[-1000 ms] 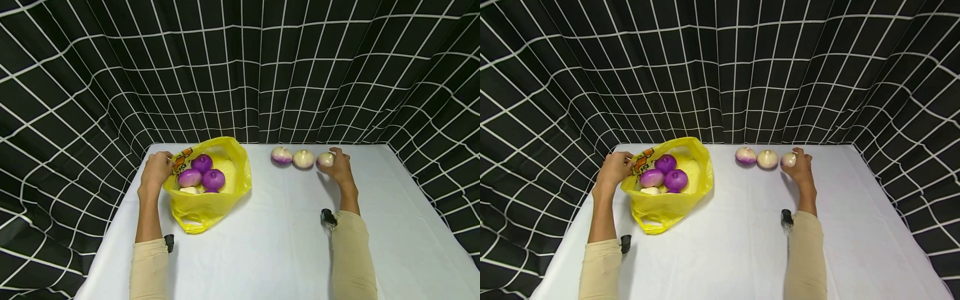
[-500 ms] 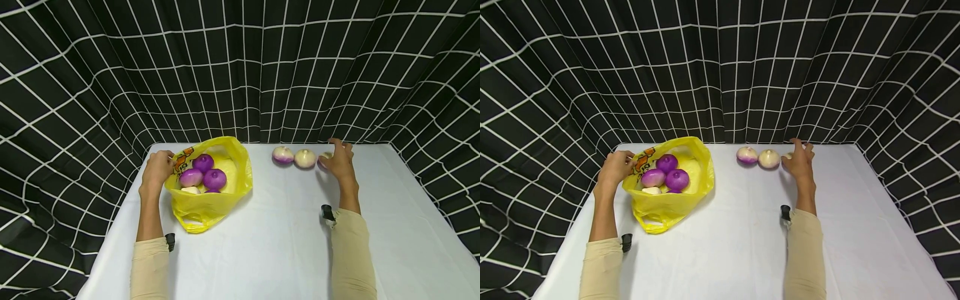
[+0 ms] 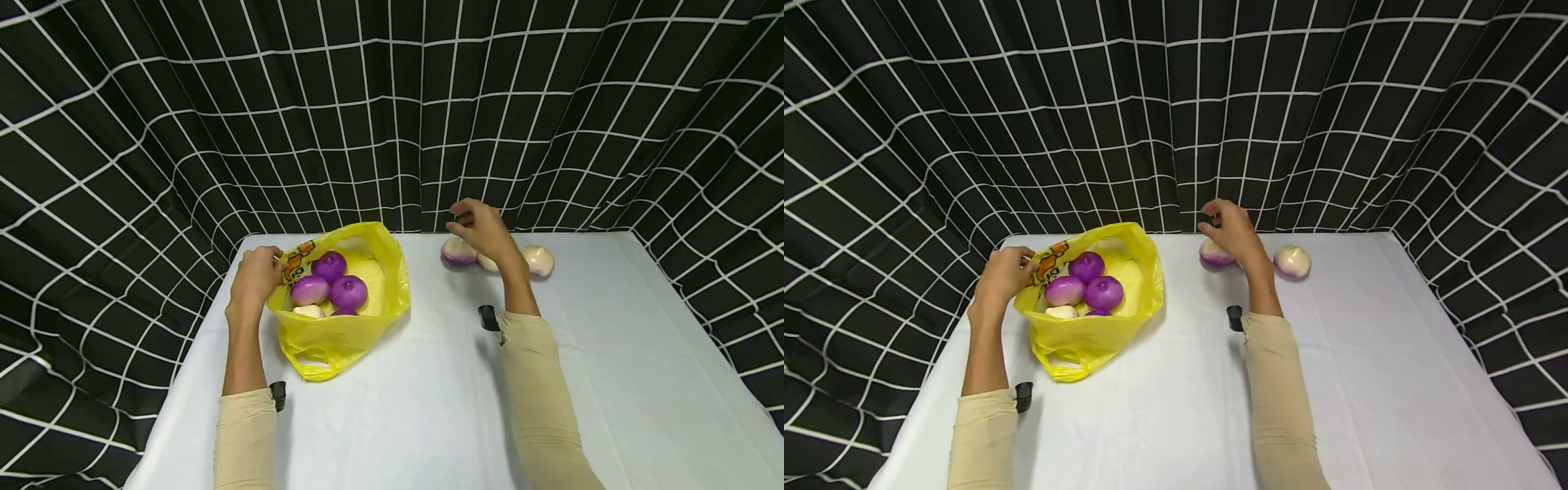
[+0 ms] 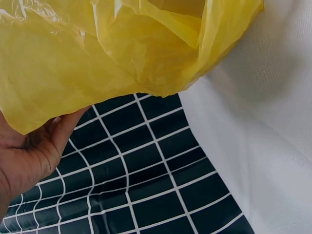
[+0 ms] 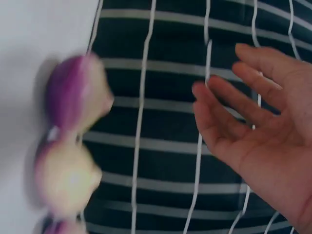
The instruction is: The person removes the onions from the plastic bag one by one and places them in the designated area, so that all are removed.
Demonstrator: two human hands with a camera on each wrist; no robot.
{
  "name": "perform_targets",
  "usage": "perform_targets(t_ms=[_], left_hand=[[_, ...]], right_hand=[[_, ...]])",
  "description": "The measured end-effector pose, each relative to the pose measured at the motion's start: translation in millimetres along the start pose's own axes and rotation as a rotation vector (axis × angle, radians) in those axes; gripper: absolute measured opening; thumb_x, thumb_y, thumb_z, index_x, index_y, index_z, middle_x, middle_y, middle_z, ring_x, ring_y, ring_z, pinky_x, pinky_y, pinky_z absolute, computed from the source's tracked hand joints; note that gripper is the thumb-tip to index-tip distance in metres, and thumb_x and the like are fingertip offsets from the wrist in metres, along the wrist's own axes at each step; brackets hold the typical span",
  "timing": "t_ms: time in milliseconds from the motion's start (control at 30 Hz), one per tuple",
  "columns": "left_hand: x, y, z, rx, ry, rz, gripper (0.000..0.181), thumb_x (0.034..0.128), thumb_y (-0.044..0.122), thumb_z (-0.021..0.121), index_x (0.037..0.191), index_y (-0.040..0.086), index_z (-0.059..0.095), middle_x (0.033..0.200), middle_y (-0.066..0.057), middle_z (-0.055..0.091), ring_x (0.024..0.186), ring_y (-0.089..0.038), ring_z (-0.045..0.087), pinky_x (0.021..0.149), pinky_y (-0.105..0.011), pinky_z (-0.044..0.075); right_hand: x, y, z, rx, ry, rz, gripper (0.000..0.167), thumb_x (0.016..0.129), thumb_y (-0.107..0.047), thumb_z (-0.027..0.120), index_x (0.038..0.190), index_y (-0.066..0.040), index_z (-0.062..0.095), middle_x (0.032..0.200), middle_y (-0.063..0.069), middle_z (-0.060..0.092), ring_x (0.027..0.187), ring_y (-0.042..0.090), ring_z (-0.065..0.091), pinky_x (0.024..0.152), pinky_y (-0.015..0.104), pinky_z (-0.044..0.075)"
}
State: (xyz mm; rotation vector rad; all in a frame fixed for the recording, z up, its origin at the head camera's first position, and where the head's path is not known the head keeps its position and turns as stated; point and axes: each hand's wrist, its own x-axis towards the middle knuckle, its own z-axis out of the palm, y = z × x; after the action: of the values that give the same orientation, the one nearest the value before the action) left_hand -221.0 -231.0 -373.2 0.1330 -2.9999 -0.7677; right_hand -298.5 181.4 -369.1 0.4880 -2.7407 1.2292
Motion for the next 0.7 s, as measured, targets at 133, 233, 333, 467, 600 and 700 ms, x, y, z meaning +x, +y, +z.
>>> perform_targets(t_ms=[133,233,333,467,600,700], left_hand=[[-1.3,-0.1,-1.4,0.004,0.002,-0.004,0.033,0.1044,0.009,0.057,0.131,-0.009,0.065,0.118,-0.032,0.073,0.103,-0.042,0.074,0.085,-0.049,0.06],[-2.9,-0.4,-1.8,0.009,-0.002,-0.009,0.032,0.1048,0.009,0.058,0.131,-0.008,0.065,0.119,-0.031,0.073,0.104,-0.042,0.074,0.086,-0.05,0.059],[-3.6,-0.9,-2.0,0.011,0.002,-0.009,0.032,0.1048,0.009,0.058,0.131,-0.008,0.065,0.119,-0.032,0.073,0.104,-0.043,0.074,0.087,-0.051,0.059],[-3.9,-0.4,-3.0,0.006,0.008,-0.003,0.033,0.1049,0.009,0.057,0.132,-0.009,0.065,0.12,-0.033,0.072,0.105,-0.044,0.074,0.088,-0.051,0.06],[-4.3,0.5,-2.7,0.002,0.006,-0.002,0.033,0.1051,0.009,0.056,0.132,-0.009,0.065,0.12,-0.032,0.072,0.105,-0.044,0.074,0.088,-0.05,0.061],[-3.4,0.1,-2.1,0.001,-0.001,0.005,0.032,0.1046,0.008,0.056,0.131,-0.009,0.065,0.119,-0.032,0.073,0.104,-0.044,0.074,0.085,-0.049,0.061]], right_hand=[[21.8,-33.0,23.3,0.005,-0.095,-0.064,0.03,0.1,-0.009,0.067,0.125,0.007,0.064,0.128,0.027,0.069,0.114,0.041,0.071,0.099,0.048,0.059],[32.6,-56.9,42.7,-0.01,-0.156,-0.112,0.029,0.101,-0.01,0.067,0.124,0.007,0.066,0.126,0.025,0.07,0.111,0.038,0.072,0.097,0.045,0.06],[41.1,-78.8,64.1,-0.034,-0.218,-0.168,0.028,0.101,-0.011,0.067,0.124,0.006,0.068,0.123,0.022,0.073,0.109,0.034,0.072,0.096,0.042,0.06],[50.3,-106.4,94.1,-0.071,-0.307,-0.251,0.027,0.1,-0.011,0.068,0.122,0.004,0.07,0.121,0.018,0.075,0.109,0.029,0.072,0.097,0.037,0.06],[53.1,-133.1,126.8,-0.105,-0.444,-0.314,0.027,0.101,-0.014,0.068,0.123,0.001,0.071,0.122,0.015,0.076,0.112,0.026,0.072,0.097,0.033,0.058],[51.7,-148.8,150.7,-0.165,-0.569,-0.365,0.025,0.102,-0.016,0.068,0.121,-0.002,0.073,0.122,0.011,0.076,0.113,0.022,0.069,0.098,0.029,0.056]])
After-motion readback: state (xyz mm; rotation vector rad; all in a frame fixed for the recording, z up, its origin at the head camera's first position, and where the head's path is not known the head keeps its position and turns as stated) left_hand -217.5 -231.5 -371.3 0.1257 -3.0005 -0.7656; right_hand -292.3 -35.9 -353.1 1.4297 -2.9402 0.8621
